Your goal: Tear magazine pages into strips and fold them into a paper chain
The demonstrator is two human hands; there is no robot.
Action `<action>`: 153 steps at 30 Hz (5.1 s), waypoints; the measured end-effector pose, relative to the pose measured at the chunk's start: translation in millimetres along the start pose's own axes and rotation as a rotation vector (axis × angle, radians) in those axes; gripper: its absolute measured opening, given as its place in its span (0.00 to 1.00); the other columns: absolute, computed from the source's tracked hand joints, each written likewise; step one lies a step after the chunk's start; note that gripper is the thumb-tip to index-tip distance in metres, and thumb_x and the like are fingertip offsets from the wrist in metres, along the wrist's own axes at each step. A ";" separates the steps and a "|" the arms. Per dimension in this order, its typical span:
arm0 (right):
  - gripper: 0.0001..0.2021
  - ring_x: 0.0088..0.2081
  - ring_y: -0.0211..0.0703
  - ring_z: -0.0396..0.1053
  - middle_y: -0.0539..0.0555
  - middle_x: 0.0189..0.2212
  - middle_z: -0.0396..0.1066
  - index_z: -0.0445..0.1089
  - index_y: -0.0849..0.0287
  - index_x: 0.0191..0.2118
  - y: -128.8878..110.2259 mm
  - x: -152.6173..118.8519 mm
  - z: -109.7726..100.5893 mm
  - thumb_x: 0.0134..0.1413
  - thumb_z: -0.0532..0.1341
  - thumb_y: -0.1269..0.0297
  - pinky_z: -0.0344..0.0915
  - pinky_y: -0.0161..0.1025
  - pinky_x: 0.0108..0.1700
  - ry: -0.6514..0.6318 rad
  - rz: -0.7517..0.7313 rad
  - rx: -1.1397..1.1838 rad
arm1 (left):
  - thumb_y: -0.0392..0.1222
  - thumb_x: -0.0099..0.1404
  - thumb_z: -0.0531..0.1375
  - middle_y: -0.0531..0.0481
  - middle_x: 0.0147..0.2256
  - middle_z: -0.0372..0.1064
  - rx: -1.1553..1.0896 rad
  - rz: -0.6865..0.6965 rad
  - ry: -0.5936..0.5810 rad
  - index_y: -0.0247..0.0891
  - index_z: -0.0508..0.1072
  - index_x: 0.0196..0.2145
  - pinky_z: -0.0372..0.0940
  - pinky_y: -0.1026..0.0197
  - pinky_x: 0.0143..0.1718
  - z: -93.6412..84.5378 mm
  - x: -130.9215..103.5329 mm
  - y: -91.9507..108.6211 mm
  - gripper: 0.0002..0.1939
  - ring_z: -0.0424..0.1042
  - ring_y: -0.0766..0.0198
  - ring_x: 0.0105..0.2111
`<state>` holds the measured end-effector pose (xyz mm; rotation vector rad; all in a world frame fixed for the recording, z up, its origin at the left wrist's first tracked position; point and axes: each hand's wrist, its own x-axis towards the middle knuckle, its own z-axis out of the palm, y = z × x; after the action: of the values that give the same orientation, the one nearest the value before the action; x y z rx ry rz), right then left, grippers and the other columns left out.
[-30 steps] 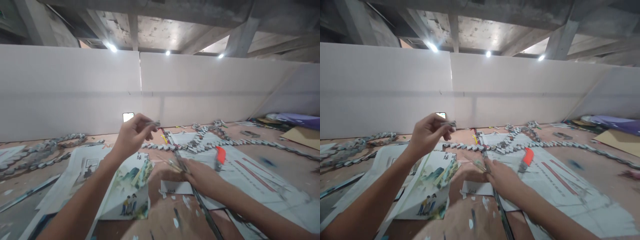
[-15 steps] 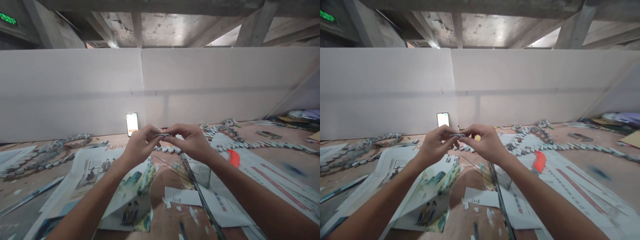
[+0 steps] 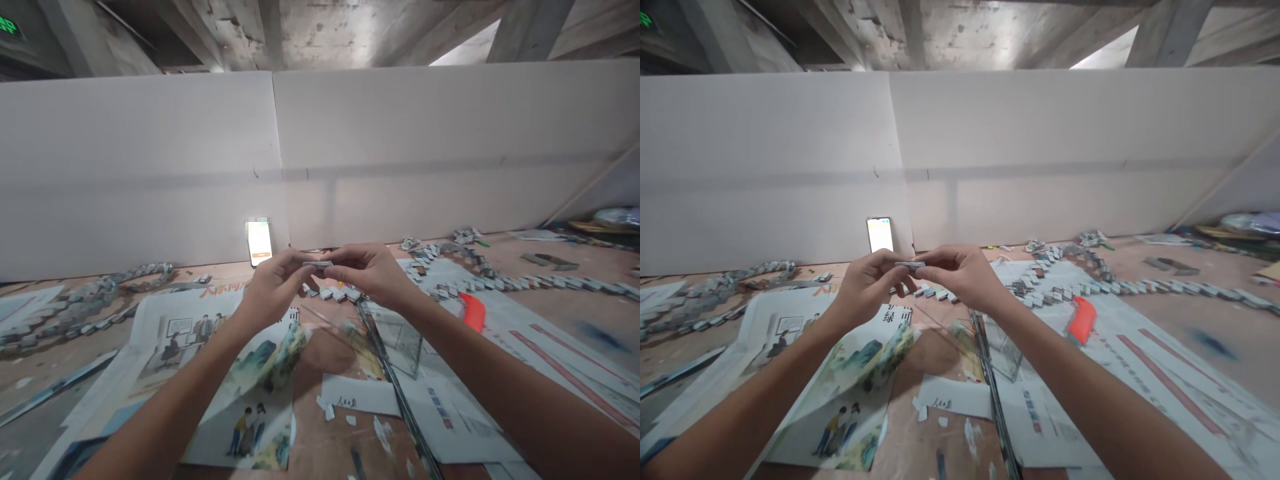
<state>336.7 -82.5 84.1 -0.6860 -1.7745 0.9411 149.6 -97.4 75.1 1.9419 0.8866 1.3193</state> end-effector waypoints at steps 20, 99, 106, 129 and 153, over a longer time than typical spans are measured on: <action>0.12 0.24 0.32 0.63 0.50 0.22 0.69 0.73 0.63 0.29 59.6 -9.5 8.6 0.41 0.70 0.60 0.60 0.34 0.30 -0.034 0.443 0.435 | 0.42 0.60 0.61 0.48 0.31 0.76 0.503 0.193 -0.024 0.39 0.75 0.38 0.67 0.62 0.32 4.0 -0.5 -40.1 0.09 0.72 0.64 0.27; 0.11 0.37 0.42 0.73 0.53 0.33 0.72 0.62 0.57 0.35 3.2 25.2 29.5 0.54 0.62 0.56 0.72 0.47 0.45 0.001 0.180 0.419 | 0.40 0.52 0.68 0.51 0.30 0.75 -0.437 -0.083 0.427 0.39 0.75 0.37 0.68 0.61 0.39 -11.4 11.6 -19.7 0.12 0.73 0.67 0.31; 0.10 0.30 0.39 0.70 0.51 0.29 0.70 0.67 0.58 0.34 2.0 24.6 26.6 0.52 0.62 0.57 0.70 0.36 0.26 0.137 -0.050 0.196 | 0.37 0.54 0.67 0.51 0.28 0.76 -0.179 0.055 0.450 0.38 0.74 0.32 0.71 0.61 0.33 -3.8 5.7 -4.9 0.07 0.76 0.63 0.29; 0.13 0.34 0.40 0.71 0.53 0.35 0.73 0.68 0.57 0.40 -6.3 19.3 24.3 0.48 0.65 0.62 0.69 0.41 0.37 0.001 -0.069 -0.007 | 0.42 0.57 0.65 0.52 0.30 0.72 -0.532 -0.044 0.293 0.39 0.75 0.31 0.68 0.61 0.41 -7.1 9.1 -4.7 0.05 0.72 0.66 0.33; 0.12 0.33 0.40 0.71 0.53 0.32 0.74 0.64 0.55 0.41 -2.4 21.6 10.5 0.54 0.61 0.55 0.67 0.39 0.35 -0.156 0.034 0.179 | 0.34 0.58 0.59 0.47 0.35 0.69 -0.769 -0.259 0.033 0.42 0.74 0.46 0.65 0.62 0.32 -22.7 6.7 -0.2 0.17 0.70 0.63 0.33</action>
<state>318.9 -69.8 94.4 -0.5419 -1.7909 1.1884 130.0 -89.1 85.4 1.1713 0.5041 1.2824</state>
